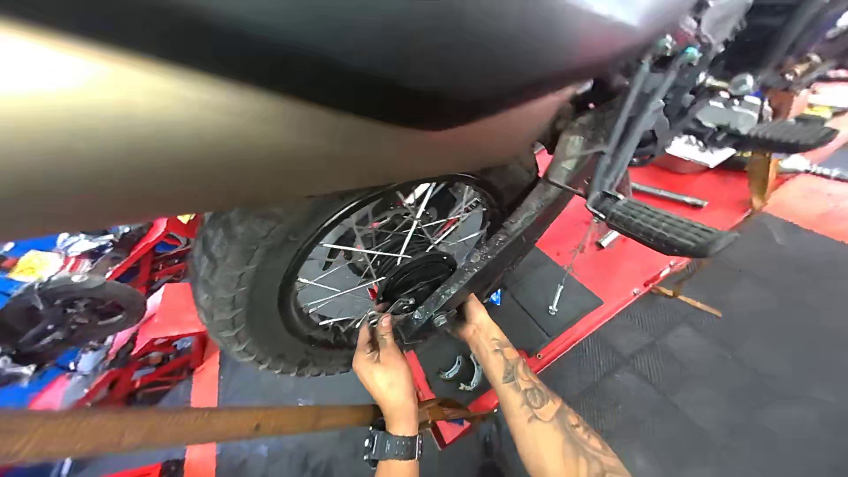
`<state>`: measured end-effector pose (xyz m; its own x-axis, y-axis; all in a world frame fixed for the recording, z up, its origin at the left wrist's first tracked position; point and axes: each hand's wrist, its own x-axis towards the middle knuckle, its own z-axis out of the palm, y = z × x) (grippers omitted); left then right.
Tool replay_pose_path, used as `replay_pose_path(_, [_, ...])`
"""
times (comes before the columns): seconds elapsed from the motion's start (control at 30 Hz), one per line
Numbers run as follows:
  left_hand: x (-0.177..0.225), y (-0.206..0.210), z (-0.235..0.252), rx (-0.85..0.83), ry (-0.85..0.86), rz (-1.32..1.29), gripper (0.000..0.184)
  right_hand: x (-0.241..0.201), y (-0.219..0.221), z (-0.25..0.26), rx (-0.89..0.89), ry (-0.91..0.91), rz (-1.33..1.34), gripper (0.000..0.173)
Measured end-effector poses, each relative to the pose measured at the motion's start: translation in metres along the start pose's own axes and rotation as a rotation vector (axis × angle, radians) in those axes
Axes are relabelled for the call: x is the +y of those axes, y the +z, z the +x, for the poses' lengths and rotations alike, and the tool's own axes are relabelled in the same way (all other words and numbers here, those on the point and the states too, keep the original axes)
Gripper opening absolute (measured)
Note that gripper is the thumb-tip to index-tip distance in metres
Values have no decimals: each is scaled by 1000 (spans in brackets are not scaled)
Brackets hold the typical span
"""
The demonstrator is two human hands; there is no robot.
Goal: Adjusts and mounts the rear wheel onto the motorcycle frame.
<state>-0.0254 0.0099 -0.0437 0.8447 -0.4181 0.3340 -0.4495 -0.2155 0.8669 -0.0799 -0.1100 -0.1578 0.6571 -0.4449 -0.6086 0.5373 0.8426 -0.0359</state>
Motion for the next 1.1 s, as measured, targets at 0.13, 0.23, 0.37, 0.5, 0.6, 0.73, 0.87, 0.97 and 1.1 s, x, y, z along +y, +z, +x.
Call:
replay_pose_path(0.13, [12, 1, -4, -47, -96, -65, 32, 3, -4, 12, 81, 46, 29, 34])
replay_pose_path(0.23, [19, 1, -5, -94, -89, -48, 35, 2, -5, 13, 114, 104, 70, 28])
replay_pose_path(0.37, [19, -3, 2, -170, -12, 81, 41, 8, -12, 22, 30, 167, 89, 29])
replay_pose_path(0.5, [3, -19, 30, -319, 14, 162, 48, 7, -15, 25, -46, 246, 168, 28])
replay_pose_path(0.6, [-1, -32, 50, -426, -36, 150, 52, 8, -18, 27, -56, 223, 191, 27])
replay_pose_path(0.73, [6, -30, 41, -403, -137, 154, 56, 6, -17, 26, -44, 103, 147, 25])
replay_pose_path(0.87, [17, -13, 14, -345, -165, 187, 59, -3, -20, 30, -39, 67, 92, 23])
replay_pose_path(0.97, [34, 15, -27, -277, -187, 238, 56, -11, -23, 31, -44, 44, 35, 22])
replay_pose_path(1.1, [30, 13, -36, -266, -221, 65, 50, -26, -30, 21, -111, 33, -36, 20])
